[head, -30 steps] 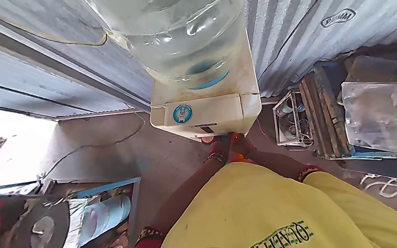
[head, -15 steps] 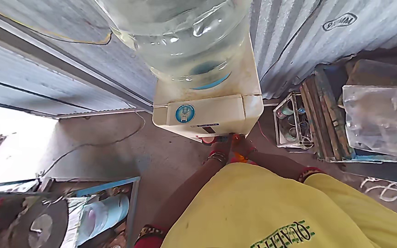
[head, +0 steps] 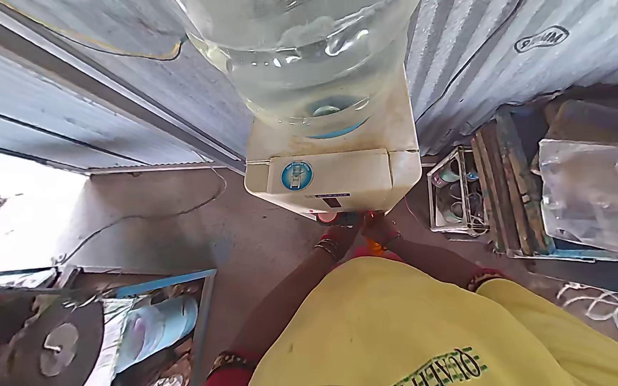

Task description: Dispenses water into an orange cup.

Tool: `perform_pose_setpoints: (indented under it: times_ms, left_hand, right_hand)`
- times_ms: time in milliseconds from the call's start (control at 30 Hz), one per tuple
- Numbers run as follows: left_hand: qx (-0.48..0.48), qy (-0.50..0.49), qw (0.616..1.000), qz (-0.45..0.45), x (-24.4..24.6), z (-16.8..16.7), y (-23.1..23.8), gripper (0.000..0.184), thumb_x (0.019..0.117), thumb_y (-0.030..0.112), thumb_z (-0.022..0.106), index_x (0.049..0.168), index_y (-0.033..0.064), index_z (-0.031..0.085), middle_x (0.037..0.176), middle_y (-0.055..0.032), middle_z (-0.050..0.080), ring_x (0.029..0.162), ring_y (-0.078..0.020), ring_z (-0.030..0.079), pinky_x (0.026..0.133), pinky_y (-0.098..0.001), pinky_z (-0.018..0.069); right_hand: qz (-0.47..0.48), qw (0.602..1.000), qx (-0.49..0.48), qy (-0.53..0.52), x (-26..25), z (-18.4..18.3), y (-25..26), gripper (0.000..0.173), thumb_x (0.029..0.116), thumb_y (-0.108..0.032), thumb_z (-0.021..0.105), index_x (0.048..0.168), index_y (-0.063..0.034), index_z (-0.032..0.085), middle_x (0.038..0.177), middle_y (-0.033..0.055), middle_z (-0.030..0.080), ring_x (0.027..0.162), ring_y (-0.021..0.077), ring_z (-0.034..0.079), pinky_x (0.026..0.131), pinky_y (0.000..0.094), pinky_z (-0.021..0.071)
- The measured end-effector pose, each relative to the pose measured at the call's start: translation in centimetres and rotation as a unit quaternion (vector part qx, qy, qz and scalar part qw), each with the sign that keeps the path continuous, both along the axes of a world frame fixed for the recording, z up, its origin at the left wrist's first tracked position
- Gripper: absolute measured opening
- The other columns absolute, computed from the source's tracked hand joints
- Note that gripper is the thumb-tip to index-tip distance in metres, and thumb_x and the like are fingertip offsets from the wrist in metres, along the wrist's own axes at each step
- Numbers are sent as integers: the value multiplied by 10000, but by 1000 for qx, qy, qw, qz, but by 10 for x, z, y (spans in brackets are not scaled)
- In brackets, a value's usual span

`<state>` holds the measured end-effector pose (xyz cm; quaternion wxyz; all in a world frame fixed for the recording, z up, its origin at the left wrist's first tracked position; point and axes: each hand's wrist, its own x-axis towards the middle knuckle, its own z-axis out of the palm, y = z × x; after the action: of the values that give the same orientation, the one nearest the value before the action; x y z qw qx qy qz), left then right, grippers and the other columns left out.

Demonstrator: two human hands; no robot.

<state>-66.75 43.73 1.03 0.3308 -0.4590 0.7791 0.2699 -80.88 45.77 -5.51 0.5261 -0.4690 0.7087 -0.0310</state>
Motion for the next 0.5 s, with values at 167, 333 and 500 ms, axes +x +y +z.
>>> perform_pose_setpoints:
  times_ms: [167, 333, 500]
  left_hand:
    - [107, -33, 984, 142, 27, -20, -2, 614, 1113, 211, 386, 1659, 141, 114, 1438, -307, 542, 1338, -461, 540, 1120, -602, 405]
    - [85, 73, 976, 186, 103, -86, 34, 566, 1080, 238, 471, 1615, 135, 318, 1330, -279, 632, 1221, -447, 628, 1039, -613, 482]
    - [222, 43, 926, 303, 124, 1, 31, 553, 1103, 156, 422, 1628, 92, 260, 1537, -234, 481, 1448, -378, 443, 1204, -534, 302]
  right_hand:
    - [136, 984, -53, 101, 9, -67, -12, 652, 1000, -419, 572, 1551, -95, 439, 1550, 259, 436, 1293, 480, 557, 968, 680, 495]
    - [22, 996, -3, 84, 16, -65, 0, 852, 862, -442, 773, 1516, -29, 417, 1367, 236, 610, 1229, 400, 621, 1016, 597, 498]
    - [73, 992, -27, 96, 41, -67, 12, 912, 788, -489, 824, 1494, -39, 461, 1344, 240, 624, 1228, 407, 617, 1021, 600, 485]
